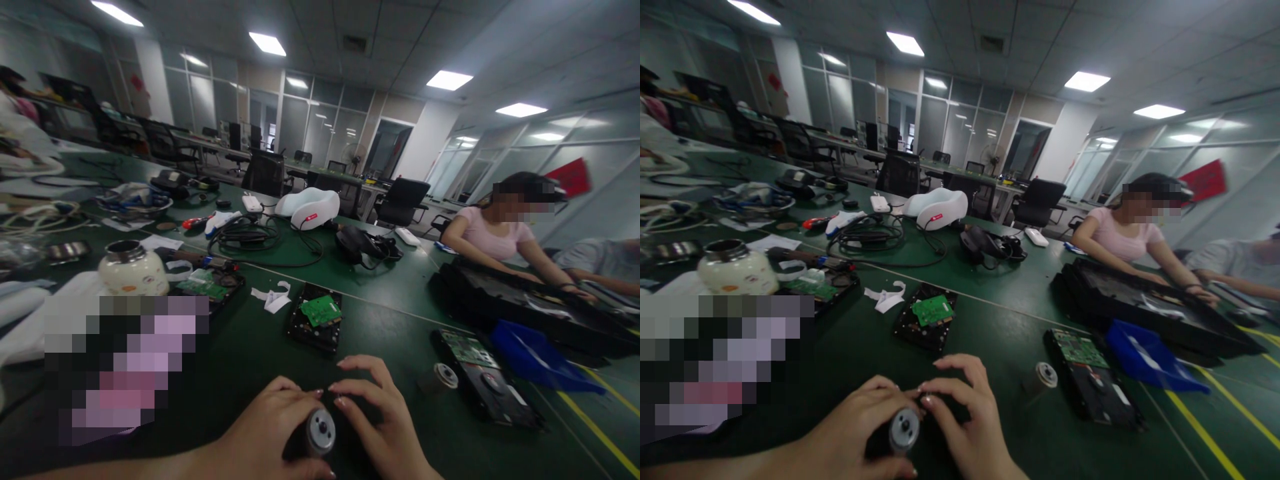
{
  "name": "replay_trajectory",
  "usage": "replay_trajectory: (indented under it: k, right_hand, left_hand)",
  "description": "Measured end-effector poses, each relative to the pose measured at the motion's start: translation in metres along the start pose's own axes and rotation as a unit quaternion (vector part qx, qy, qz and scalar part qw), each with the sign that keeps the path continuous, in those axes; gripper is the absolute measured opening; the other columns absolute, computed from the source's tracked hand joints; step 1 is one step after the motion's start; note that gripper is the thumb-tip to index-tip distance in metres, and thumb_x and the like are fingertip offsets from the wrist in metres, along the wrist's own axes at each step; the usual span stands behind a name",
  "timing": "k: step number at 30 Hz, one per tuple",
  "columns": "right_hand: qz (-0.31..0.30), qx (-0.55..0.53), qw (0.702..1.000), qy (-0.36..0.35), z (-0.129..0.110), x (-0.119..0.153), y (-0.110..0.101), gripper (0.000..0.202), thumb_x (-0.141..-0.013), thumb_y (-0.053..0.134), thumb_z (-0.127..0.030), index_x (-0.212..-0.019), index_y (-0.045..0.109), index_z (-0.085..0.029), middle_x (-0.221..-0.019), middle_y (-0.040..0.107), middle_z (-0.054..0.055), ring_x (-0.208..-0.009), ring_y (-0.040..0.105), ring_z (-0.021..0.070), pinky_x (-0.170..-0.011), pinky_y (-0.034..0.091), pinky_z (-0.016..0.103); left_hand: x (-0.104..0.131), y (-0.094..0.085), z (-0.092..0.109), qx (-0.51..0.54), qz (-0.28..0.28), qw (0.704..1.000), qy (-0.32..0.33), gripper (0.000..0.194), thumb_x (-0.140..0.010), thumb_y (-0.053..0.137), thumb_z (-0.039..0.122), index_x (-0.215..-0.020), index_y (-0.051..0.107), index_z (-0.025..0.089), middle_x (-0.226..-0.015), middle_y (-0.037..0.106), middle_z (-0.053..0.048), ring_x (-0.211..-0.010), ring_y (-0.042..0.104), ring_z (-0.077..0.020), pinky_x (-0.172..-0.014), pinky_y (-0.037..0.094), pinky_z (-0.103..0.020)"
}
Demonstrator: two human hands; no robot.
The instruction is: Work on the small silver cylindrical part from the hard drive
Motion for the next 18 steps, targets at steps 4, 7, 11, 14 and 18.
replay_trajectory:
  k: [4,7,11,14,18]
  right_hand:
    - [-0.015,-0.039,0.997,-0.062,-0.022,0.003,0.004,0.018,-0.087,0.064,-0.020,-0.099,0.072,-0.032,-0.103,0.065,0.005,-0.099,0.061,0.0233,-0.085,0.054,0.038]
    - [-0.025,-0.045,0.996,-0.069,-0.025,0.004,0.007,0.016,-0.088,0.063,-0.022,-0.099,0.071,-0.031,-0.102,0.065,0.006,-0.099,0.062,0.0233,-0.085,0.055,0.039]
    - [-0.022,-0.058,0.996,-0.069,-0.026,0.003,0.007,0.014,-0.089,0.062,-0.023,-0.097,0.071,-0.030,-0.099,0.066,0.006,-0.097,0.062,0.0228,-0.082,0.055,0.037]
    - [-0.029,-0.062,0.995,-0.075,-0.029,0.002,0.008,0.013,-0.089,0.062,-0.024,-0.098,0.071,-0.030,-0.098,0.066,0.005,-0.096,0.062,0.0230,-0.082,0.055,0.037]
    - [-0.035,-0.058,0.994,-0.087,-0.033,0.003,0.009,0.012,-0.089,0.062,-0.026,-0.098,0.070,-0.030,-0.096,0.067,0.006,-0.094,0.062,0.0234,-0.081,0.054,0.038]
  left_hand:
    - [0.001,0.003,-0.001,-0.005,-0.001,1.000,0.004,0.046,-0.068,0.084,0.025,-0.108,0.063,0.017,-0.108,0.070,-0.008,-0.098,0.063,-0.0285,-0.089,0.045,-0.041]
    - [0.002,0.003,-0.001,-0.002,0.001,1.000,0.016,0.045,-0.070,0.082,0.024,-0.109,0.061,0.018,-0.109,0.070,-0.007,-0.098,0.063,-0.0276,-0.089,0.045,-0.040]
    - [0.002,0.002,0.000,0.004,0.009,1.000,0.025,0.043,-0.071,0.082,0.024,-0.108,0.060,0.020,-0.108,0.070,-0.005,-0.098,0.063,-0.0269,-0.088,0.044,-0.040]
    - [0.002,0.002,0.002,0.008,0.004,1.000,0.028,0.041,-0.071,0.082,0.022,-0.106,0.061,0.021,-0.108,0.070,-0.004,-0.097,0.063,-0.0261,-0.088,0.044,-0.039]
    - [0.001,0.001,0.003,0.005,0.006,1.000,0.028,0.044,-0.070,0.082,0.020,-0.109,0.060,0.020,-0.107,0.071,-0.004,-0.096,0.063,-0.0263,-0.086,0.044,-0.039]
Point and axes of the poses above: each hand's wrist, its own x-axis away from the middle knuckle, its own y-axis out of the palm, z = x × y, the point moved 8 cm from there along -x, towards the middle knuckle
